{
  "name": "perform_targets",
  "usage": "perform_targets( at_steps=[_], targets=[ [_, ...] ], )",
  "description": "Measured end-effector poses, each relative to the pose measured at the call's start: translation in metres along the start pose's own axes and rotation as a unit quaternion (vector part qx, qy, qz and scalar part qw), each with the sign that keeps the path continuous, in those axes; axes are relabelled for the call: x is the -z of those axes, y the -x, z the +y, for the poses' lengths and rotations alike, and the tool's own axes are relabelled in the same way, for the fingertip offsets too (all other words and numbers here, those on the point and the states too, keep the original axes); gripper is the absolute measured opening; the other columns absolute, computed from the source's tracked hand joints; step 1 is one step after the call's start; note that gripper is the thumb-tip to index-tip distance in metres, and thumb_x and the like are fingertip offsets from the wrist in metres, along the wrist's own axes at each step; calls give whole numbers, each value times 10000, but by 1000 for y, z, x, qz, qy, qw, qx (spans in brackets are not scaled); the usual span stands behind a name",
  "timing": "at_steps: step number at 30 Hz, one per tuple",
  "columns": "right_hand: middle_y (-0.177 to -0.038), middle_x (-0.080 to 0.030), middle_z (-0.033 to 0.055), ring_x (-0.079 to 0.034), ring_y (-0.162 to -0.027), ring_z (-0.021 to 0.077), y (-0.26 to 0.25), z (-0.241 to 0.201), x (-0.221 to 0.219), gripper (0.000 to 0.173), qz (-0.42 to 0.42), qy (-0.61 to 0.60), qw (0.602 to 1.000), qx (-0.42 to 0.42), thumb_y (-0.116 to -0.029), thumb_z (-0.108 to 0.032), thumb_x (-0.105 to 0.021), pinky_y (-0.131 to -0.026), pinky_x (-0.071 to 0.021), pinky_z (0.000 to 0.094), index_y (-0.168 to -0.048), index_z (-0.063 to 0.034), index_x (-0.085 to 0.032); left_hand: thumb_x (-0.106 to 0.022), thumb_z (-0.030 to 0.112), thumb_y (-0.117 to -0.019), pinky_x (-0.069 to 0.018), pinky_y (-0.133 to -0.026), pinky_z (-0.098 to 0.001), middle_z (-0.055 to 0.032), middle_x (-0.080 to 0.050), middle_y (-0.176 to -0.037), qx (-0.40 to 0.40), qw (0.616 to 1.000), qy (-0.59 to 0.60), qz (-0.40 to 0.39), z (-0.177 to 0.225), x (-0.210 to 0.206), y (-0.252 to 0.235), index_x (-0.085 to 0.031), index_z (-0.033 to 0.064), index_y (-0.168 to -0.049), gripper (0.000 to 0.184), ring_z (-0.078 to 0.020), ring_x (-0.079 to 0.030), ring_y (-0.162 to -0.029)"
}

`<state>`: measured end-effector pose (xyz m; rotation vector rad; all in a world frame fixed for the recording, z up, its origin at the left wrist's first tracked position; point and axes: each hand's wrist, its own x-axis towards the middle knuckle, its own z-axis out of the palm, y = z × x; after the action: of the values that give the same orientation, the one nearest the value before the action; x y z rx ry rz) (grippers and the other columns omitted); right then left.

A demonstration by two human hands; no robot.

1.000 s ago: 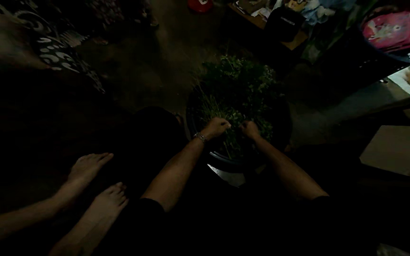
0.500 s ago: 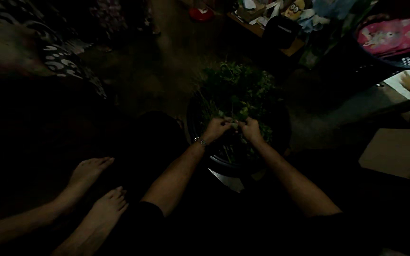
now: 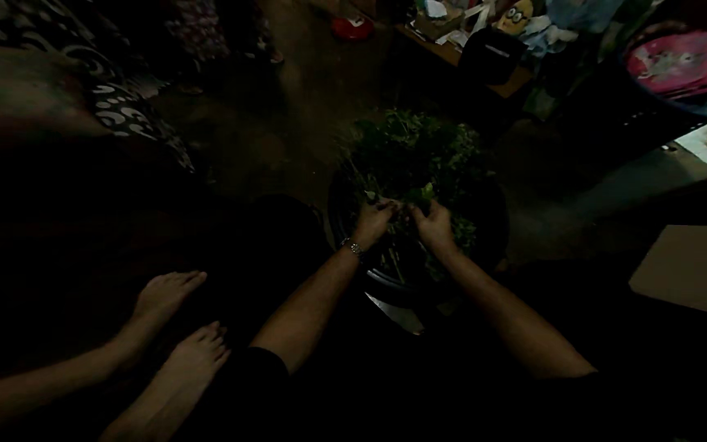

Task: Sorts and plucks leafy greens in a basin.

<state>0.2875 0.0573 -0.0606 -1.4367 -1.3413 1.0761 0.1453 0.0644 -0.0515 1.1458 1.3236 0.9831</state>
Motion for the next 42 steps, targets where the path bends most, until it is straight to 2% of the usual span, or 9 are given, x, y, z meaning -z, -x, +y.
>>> perform_targets(
  at_steps=[7, 21, 26, 28, 31, 33, 35, 38, 42],
  targets=[
    [-904, -695, 115, -685, -739, 125, 3, -5, -2, 219, 41, -28, 999, -8, -1043, -119, -593, -734, -601, 309, -1157, 64, -631, -600, 57, -1013, -535, -710, -238, -27, -662, -854, -26, 999, 27, 11, -2, -1, -2, -674, -25, -1037, 113, -72, -605, -718],
    [-876, -692, 95, -680, -693, 116, 7, -11, -3, 177, 58, -35, 998, 3, -1010, -69, -619, -680, -604, 297, -1143, 45, -642, -594, 76, -1018, -505, -690, -236, -54, -652, -873, -6, 999, 33, 43, 3, 2, 0, -668, -39, -1084, 151, -69, -576, -713],
    [-855, -692, 89, -683, -702, 133, -4, -16, 29, 154, 53, 14, 998, 38, -1016, -114, -612, -692, -609, 334, -1079, 19, -659, -612, 61, -996, -515, -681, -218, -14, -658, -782, -34, 993, 66, 88, 0, 16, -15, -694, -27, -951, 128, -41, -588, -678],
    [-962, -699, 131, -662, -820, 165, -8, -23, 47, 213, 54, 139, 987, 60, -1024, -154, -638, -789, -557, 361, -1123, 27, -686, -620, 52, -993, -531, -705, -229, -16, -664, -798, -37, 996, 49, 58, 4, 20, -10, -684, -29, -948, 112, -45, -602, -695],
    [-1314, -593, 281, -565, -1204, 460, -13, -22, 67, 362, 34, 326, 937, 122, -1019, -206, -653, -1024, -453, 606, -1283, 42, -654, -591, 61, -1009, -530, -739, -252, -57, -665, -851, -35, 999, -7, -25, 4, 25, -4, -680, -57, -989, 148, -73, -607, -741],
    [-1373, -553, 291, -488, -1282, 523, -14, -19, 70, 385, 27, 341, 923, 176, -1024, -223, -634, -1060, -406, 650, -1318, 26, -639, -583, 65, -1016, -513, -704, -218, -32, -661, -818, -44, 994, -58, -82, 6, 26, -2, -696, -42, -959, 166, -41, -586, -708],
    [-1380, -573, 255, -483, -1317, 485, -9, -22, 65, 388, -31, 305, 937, 168, -1049, -268, -591, -1082, -400, 630, -1332, -6, -638, -576, 87, -1031, -487, -715, -236, -32, -661, -821, -44, 984, -115, -131, 9, 25, 0, -719, -30, -963, 196, -47, -563, -716],
    [-1385, -577, 218, -521, -1296, 397, -4, -29, 50, 413, -166, 218, 960, 65, -1054, -303, -591, -1068, -444, 562, -1364, -32, -623, -570, 62, -1030, -492, -684, -227, -35, -653, -797, -59, 975, -135, -165, 5, 20, 2, -715, -39, -949, 194, -43, -554, -688],
    [-1159, -692, 123, -671, -1001, 155, 0, -28, 36, 227, -195, 124, 972, 38, -1009, -151, -665, -910, -553, 342, -1182, -9, -700, -577, 66, -1032, -469, -658, -211, -32, -626, -767, -55, 970, -159, -178, 8, 16, 4, -694, -50, -930, 193, -28, -530, -665]
  ],
)
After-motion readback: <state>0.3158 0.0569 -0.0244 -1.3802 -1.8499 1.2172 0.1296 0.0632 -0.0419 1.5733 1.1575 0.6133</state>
